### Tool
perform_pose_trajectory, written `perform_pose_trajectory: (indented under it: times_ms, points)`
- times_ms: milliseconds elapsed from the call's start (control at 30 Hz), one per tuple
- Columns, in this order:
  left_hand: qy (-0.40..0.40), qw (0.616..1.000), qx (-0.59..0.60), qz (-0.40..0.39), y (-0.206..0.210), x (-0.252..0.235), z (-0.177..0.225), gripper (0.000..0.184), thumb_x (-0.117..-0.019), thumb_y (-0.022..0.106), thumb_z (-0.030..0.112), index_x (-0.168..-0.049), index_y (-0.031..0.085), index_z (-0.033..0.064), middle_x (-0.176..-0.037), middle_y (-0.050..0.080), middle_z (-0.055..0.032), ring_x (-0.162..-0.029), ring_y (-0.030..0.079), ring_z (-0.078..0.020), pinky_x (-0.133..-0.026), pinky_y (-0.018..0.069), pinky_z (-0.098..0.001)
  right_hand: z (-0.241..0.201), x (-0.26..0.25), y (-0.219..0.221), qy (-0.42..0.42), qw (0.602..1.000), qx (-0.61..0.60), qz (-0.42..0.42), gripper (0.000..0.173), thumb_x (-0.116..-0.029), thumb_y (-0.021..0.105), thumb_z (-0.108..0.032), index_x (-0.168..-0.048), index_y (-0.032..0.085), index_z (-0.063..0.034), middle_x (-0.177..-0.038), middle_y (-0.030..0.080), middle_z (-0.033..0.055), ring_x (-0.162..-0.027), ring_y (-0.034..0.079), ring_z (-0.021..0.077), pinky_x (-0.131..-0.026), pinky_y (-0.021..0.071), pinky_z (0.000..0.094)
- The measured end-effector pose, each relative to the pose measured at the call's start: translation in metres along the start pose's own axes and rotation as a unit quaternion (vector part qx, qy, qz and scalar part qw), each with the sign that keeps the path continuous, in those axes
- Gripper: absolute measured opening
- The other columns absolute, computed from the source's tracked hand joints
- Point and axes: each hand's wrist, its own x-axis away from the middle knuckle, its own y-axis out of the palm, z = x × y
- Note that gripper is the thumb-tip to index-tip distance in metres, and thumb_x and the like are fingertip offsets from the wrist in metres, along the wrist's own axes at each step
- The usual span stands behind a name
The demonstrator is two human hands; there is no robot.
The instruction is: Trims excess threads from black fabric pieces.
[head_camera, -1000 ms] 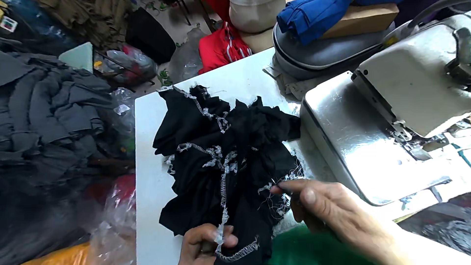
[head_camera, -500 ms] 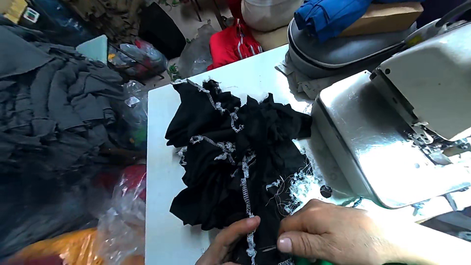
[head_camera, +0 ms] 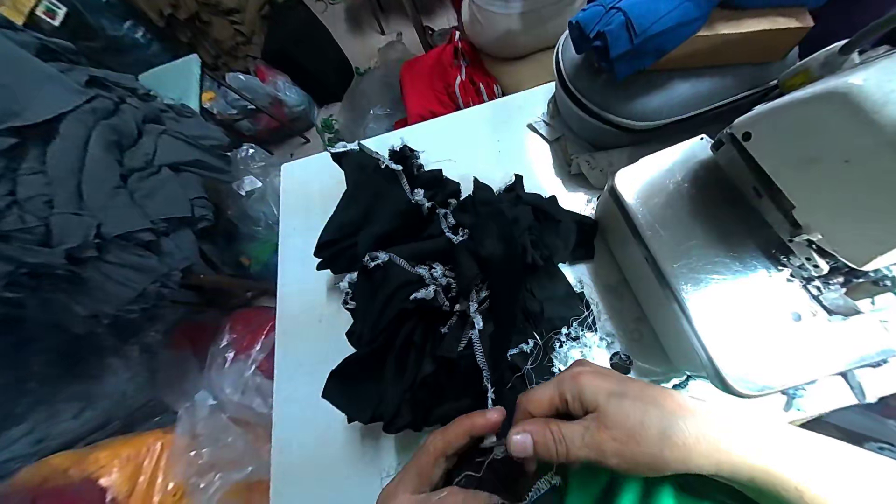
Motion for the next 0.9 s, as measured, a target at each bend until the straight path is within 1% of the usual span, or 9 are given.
perform_pose_trajectory:
  times_ms: [67,167,233,300,367,533,600,733,900]
  points:
    - [0.001,1.0,0.005,0.007,0.0,0.002,-0.003,0.031,-0.0975,0.065,0.045,-0.121,0.071,0.0268,-0.153,0.048,0.0146,-0.14,0.044,-0.0011,-0.115,0.04,-0.0233,-0.003,0.003,-0.002,0.004,0.998,-0.005,0.063,0.041,-0.1072,0.047,-0.035,-0.096,0.069,-0.002,-0.069,0.052,-0.0033,-0.061,0.045,0.0019,-0.059,0.0379,0.0233]
    - [0.012,1.0,0.005,0.005,0.0,0.001,-0.004,0.032,-0.0971,0.065,0.047,-0.121,0.07,0.0263,-0.154,0.048,0.0137,-0.141,0.043,-0.0034,-0.116,0.0397,-0.025,-0.009,-0.001,-0.006,-0.003,0.976,0.029,0.214,0.039,-0.1023,0.055,-0.045,-0.086,0.068,-0.0119,-0.063,0.049,-0.0109,-0.056,0.044,-0.0056,-0.053,0.0352,0.015]
    - [0.02,1.0,-0.003,0.005,0.001,0.0,-0.006,0.031,-0.0984,0.063,0.046,-0.122,0.068,0.0263,-0.153,0.049,0.013,-0.141,0.044,-0.0043,-0.116,0.0401,-0.0256,-0.012,-0.01,-0.009,0.011,0.956,0.132,0.26,0.044,-0.0946,0.061,-0.059,-0.087,0.068,-0.0157,-0.061,0.051,-0.0093,-0.056,0.049,-0.0007,-0.052,0.0385,0.0205]
    - [0.018,1.0,-0.008,0.003,0.002,-0.002,-0.006,0.032,-0.0984,0.063,0.047,-0.123,0.068,0.0265,-0.152,0.049,0.0134,-0.141,0.044,-0.0035,-0.116,0.0401,-0.0253,-0.019,-0.023,-0.008,0.052,0.951,0.203,0.226,0.054,-0.0923,0.062,-0.063,-0.095,0.069,-0.0096,-0.069,0.059,0.0007,-0.067,0.059,0.0133,-0.061,0.0466,0.0355]
    - [0.009,1.0,-0.009,0.004,0.004,-0.003,-0.006,0.032,-0.0972,0.065,0.047,-0.12,0.07,0.025,-0.151,0.05,0.0139,-0.14,0.045,-0.0016,-0.116,0.0402,-0.0245,-0.029,-0.036,-0.006,0.096,0.953,0.237,0.16,0.055,-0.0951,0.062,-0.059,-0.102,0.069,-0.0047,-0.082,0.064,0.0082,-0.082,0.064,0.0226,-0.071,0.0506,0.0446]
    - [-0.003,1.0,-0.027,0.0,0.008,-0.005,-0.005,0.034,-0.0964,0.066,0.048,-0.11,0.07,0.0176,-0.15,0.052,0.0087,-0.14,0.044,-0.0025,-0.116,0.0404,-0.0254,-0.031,-0.05,-0.003,0.115,0.938,0.315,0.088,0.022,-0.1027,0.058,-0.021,-0.111,0.068,-0.0027,-0.096,0.068,0.0139,-0.095,0.067,0.029,-0.079,0.0526,0.0479]
    - [-0.007,1.0,-0.021,0.008,0.008,-0.004,-0.007,0.033,-0.0962,0.066,0.048,-0.109,0.07,0.0188,-0.15,0.051,0.0091,-0.139,0.047,-0.0036,-0.115,0.0424,-0.0265,-0.024,-0.047,-0.004,0.075,0.937,0.318,0.124,0.02,-0.1012,0.06,-0.017,-0.113,0.069,-0.0038,-0.1,0.068,0.0131,-0.095,0.067,0.0275,-0.08,0.0534,0.0455]
    - [0.004,1.0,0.003,0.029,0.0,0.001,-0.005,0.034,-0.0977,0.063,0.05,-0.12,0.069,0.024,-0.14,0.061,0.0148,-0.131,0.054,-0.0017,-0.111,0.0456,-0.0235,-0.008,-0.037,-0.007,-0.052,0.918,0.31,0.242,0.01,-0.0974,0.066,-0.014,-0.102,0.071,-0.0073,-0.084,0.067,0.0059,-0.075,0.065,0.0178,-0.066,0.0535,0.0359]
    - [0.013,0.998,0.033,0.057,-0.016,0.004,0.005,0.038,-0.099,0.058,0.053,-0.121,0.069,0.0241,-0.125,0.068,0.016,-0.125,0.058,0.0001,-0.106,0.0471,-0.0208,-0.008,-0.019,-0.008,-0.145,0.948,0.175,0.221,0.017,-0.097,0.064,-0.012,-0.105,0.076,-0.0044,-0.088,0.072,0.0038,-0.078,0.064,0.0047,-0.07,0.0507,0.0212]
